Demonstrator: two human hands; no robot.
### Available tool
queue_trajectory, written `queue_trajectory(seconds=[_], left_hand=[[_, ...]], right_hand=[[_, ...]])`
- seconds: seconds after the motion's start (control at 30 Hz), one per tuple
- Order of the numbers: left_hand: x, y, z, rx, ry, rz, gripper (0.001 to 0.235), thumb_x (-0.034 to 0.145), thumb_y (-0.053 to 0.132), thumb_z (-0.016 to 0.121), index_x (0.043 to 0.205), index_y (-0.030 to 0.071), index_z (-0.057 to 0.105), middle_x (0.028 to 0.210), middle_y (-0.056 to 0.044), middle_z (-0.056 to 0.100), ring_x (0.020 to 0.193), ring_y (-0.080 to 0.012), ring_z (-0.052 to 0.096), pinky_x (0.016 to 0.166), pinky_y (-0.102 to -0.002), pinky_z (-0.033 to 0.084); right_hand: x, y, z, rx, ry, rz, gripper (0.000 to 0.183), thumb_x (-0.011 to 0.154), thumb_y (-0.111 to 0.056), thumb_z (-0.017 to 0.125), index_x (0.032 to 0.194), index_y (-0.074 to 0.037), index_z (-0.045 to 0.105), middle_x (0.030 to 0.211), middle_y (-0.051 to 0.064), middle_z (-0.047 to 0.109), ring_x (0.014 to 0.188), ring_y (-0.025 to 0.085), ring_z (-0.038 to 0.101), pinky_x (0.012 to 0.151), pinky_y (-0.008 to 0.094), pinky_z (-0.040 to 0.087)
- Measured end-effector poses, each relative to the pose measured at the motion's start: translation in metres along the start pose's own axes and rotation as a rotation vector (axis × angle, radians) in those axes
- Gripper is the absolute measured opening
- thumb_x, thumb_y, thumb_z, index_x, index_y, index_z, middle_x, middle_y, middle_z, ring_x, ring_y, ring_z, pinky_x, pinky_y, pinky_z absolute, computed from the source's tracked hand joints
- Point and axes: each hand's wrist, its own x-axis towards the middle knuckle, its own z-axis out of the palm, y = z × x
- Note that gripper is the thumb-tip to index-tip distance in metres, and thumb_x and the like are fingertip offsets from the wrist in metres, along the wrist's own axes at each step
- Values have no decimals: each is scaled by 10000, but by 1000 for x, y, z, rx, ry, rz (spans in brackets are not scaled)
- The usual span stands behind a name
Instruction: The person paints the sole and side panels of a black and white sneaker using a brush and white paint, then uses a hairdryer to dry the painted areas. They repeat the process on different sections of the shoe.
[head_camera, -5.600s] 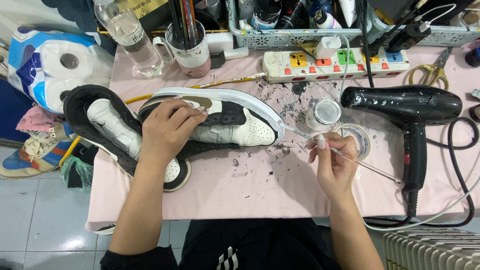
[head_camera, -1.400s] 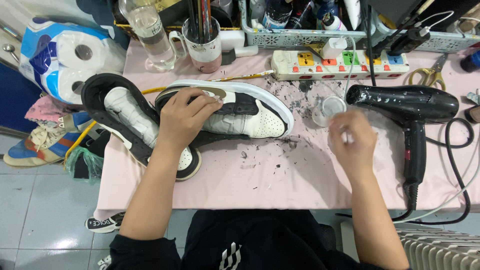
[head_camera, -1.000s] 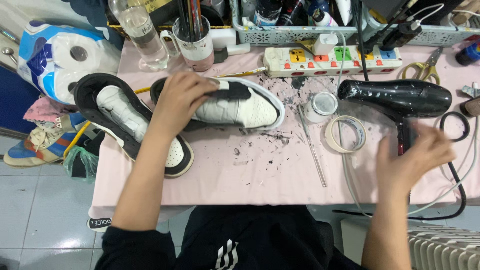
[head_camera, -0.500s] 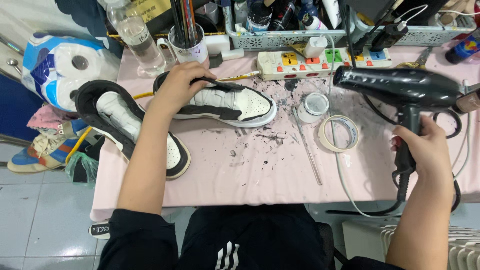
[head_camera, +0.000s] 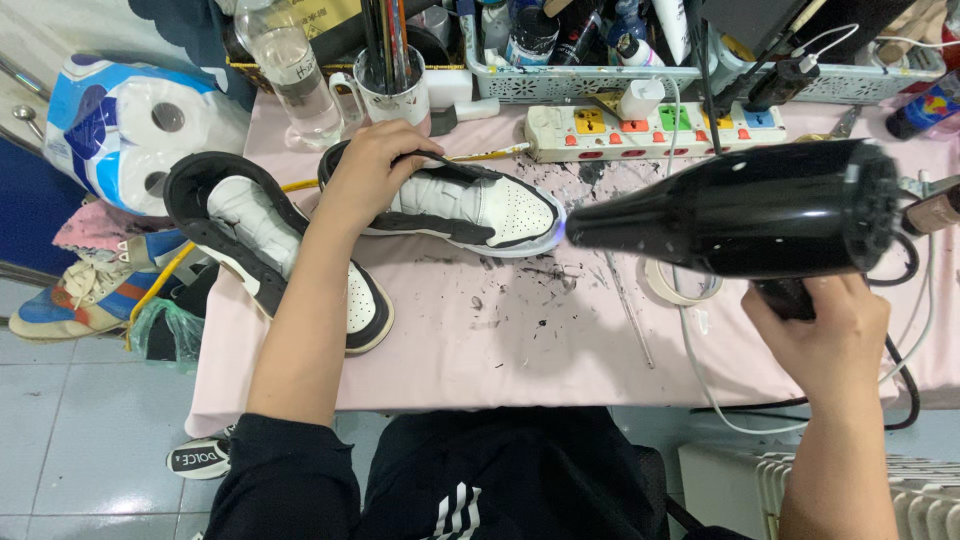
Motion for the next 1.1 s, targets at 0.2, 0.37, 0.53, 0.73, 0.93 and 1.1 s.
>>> queue_trajectory(seconds=[0.2,0.37,0.53,0.73,0.93,1.1], left_hand=[[1,-3,1,-8,15,-4,181,878,15,742,1053,59,751,944,-122,686,888,-331,664,782,-424,509],[0,-4,1,-17,14,-25,174,885,11,736,1053,56,745,945,-122,683,890,-330,664,787,-421,512],[1,-1,1,-20,22,-20,170,884,10,741,1048,53,743,947,-119,683,895,-330,664,791,-420,513],[1,0,1,-14,15,-55,187,875,0,741,1055,48,749,941,-121,682,883,-325,656,775,-420,507],[0,1,1,-13,34,-24,194,873,-7,740,1059,48,750,956,-122,686,907,-323,655,795,-419,507],[-3,6,-1,-20,17,-65,195,872,-8,743,1057,53,758,952,-121,688,902,-321,658,792,-419,501]], right_hand=[[-16,12,15,8,-31,-24,269,828,-154,883,1019,-80,710,882,121,700,764,309,691,694,363,544],[-27,10,18,51,-16,-36,314,896,-173,902,1122,-55,719,869,66,712,726,223,702,686,306,537],[-29,6,20,27,22,-62,316,910,-174,912,1138,-63,725,897,72,724,739,206,702,701,285,537],[-34,7,24,138,-19,69,267,885,-122,888,1077,-44,719,816,54,707,653,149,687,643,254,524],[-39,15,29,166,27,69,243,866,-74,854,1050,-41,700,845,90,683,722,191,676,701,281,513],[-34,19,28,153,103,53,268,882,-42,835,1109,-37,691,1014,137,700,929,245,698,857,315,534]])
